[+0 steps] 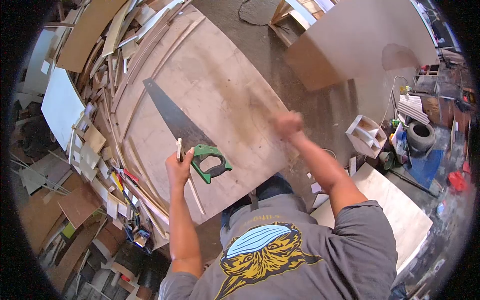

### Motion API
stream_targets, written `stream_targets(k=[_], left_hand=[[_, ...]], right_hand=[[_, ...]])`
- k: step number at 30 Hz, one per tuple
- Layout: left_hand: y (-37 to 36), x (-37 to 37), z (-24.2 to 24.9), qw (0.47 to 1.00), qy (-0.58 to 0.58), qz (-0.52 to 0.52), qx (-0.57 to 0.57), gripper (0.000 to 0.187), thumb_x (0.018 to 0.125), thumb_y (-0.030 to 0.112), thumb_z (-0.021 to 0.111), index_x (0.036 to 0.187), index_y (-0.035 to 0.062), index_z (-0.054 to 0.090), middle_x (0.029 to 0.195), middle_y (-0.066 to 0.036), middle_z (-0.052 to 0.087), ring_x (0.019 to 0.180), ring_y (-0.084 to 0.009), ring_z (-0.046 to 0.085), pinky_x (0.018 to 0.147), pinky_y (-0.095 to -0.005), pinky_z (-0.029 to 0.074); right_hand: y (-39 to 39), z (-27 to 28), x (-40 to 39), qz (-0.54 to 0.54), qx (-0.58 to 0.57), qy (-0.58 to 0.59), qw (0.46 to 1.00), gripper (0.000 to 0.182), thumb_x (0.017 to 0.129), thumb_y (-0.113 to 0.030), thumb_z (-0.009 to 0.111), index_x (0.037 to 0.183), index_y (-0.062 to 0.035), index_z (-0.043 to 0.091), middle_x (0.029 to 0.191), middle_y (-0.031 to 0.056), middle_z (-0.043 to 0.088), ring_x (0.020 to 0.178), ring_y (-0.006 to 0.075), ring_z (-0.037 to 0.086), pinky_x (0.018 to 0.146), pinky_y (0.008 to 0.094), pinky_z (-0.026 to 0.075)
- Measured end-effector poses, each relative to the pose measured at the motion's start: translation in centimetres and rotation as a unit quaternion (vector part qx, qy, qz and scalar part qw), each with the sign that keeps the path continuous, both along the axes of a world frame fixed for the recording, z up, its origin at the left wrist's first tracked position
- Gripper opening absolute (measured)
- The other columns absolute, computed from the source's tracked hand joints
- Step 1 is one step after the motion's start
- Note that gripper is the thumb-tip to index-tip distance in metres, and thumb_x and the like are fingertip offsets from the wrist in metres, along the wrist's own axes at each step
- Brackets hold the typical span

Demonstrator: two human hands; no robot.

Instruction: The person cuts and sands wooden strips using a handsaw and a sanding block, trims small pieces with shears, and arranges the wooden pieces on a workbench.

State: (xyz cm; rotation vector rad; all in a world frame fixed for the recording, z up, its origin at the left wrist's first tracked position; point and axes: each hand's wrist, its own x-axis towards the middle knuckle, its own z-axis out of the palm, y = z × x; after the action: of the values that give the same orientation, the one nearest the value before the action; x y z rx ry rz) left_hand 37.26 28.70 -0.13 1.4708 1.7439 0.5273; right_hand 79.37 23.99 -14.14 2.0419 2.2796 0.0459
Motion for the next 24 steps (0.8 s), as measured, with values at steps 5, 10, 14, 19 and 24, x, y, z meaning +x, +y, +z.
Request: stream_targets(k=[5,10,14,19,24], left_hand=[[-1.1,-0.9,1.0,1.0,0.004,-0.023,-0.002,0.042,0.09,0.031,0.079,0.068,-0.0011,0.061,0.055,-0.004,0.047,0.054,-0.0114,0.039,0.05,-0.0356,0.034],[-2.9,-2.5,1.7,0.999,0.005,-0.038,-0.009,0.043,0.09,0.03,0.079,0.067,-0.0007,0.059,0.054,-0.003,0.045,0.054,-0.0106,0.04,0.051,-0.035,0.034],[-4.6,-4.7,1.3,0.999,0.016,-0.049,0.014,0.045,0.089,0.03,0.08,0.065,0.0,0.057,0.053,-0.004,0.046,0.053,-0.0112,0.04,0.05,-0.0354,0.035],[-6.8,-7.1,2.4,0.998,0.025,-0.05,0.008,0.05,0.089,0.037,0.079,0.064,-0.0008,0.057,0.052,-0.009,0.049,0.049,-0.0174,0.044,0.05,-0.0399,0.038],[-10.0,-12.4,2.6,0.998,0.031,-0.016,0.045,0.051,0.088,0.043,0.077,0.07,-0.0029,0.063,0.054,-0.012,0.052,0.049,-0.0212,0.049,0.051,-0.041,0.04]], right_hand=[[-1.7,0.8,5.3,-0.177,0.045,-0.095,0.978,0.021,0.094,-0.034,0.061,0.081,-0.0169,0.062,0.069,0.0026,0.066,0.066,0.0238,0.068,0.058,0.0425,0.05],[-9.4,-0.8,2.6,-0.123,0.021,-0.039,0.991,0.029,0.099,-0.04,0.056,0.085,-0.0153,0.064,0.071,0.0066,0.07,0.064,0.0272,0.069,0.059,0.0443,0.051],[-9.0,2.1,8.7,-0.409,-0.02,0.002,0.912,0.042,0.108,-0.042,0.039,0.099,-0.0077,0.062,0.082,0.0167,0.073,0.082,0.037,0.074,0.069,0.0549,0.056],[-6.6,4.7,-3.5,-0.246,-0.046,0.158,0.955,0.039,0.106,-0.041,0.044,0.107,-0.0063,0.062,0.094,0.0219,0.072,0.088,0.0442,0.071,0.076,0.0577,0.054],[-3.7,6.0,-22.1,-0.069,-0.137,0.389,0.908,0.038,0.102,-0.038,0.056,0.109,-0.002,0.065,0.099,0.0253,0.071,0.092,0.0439,0.069,0.081,0.0521,0.054]])
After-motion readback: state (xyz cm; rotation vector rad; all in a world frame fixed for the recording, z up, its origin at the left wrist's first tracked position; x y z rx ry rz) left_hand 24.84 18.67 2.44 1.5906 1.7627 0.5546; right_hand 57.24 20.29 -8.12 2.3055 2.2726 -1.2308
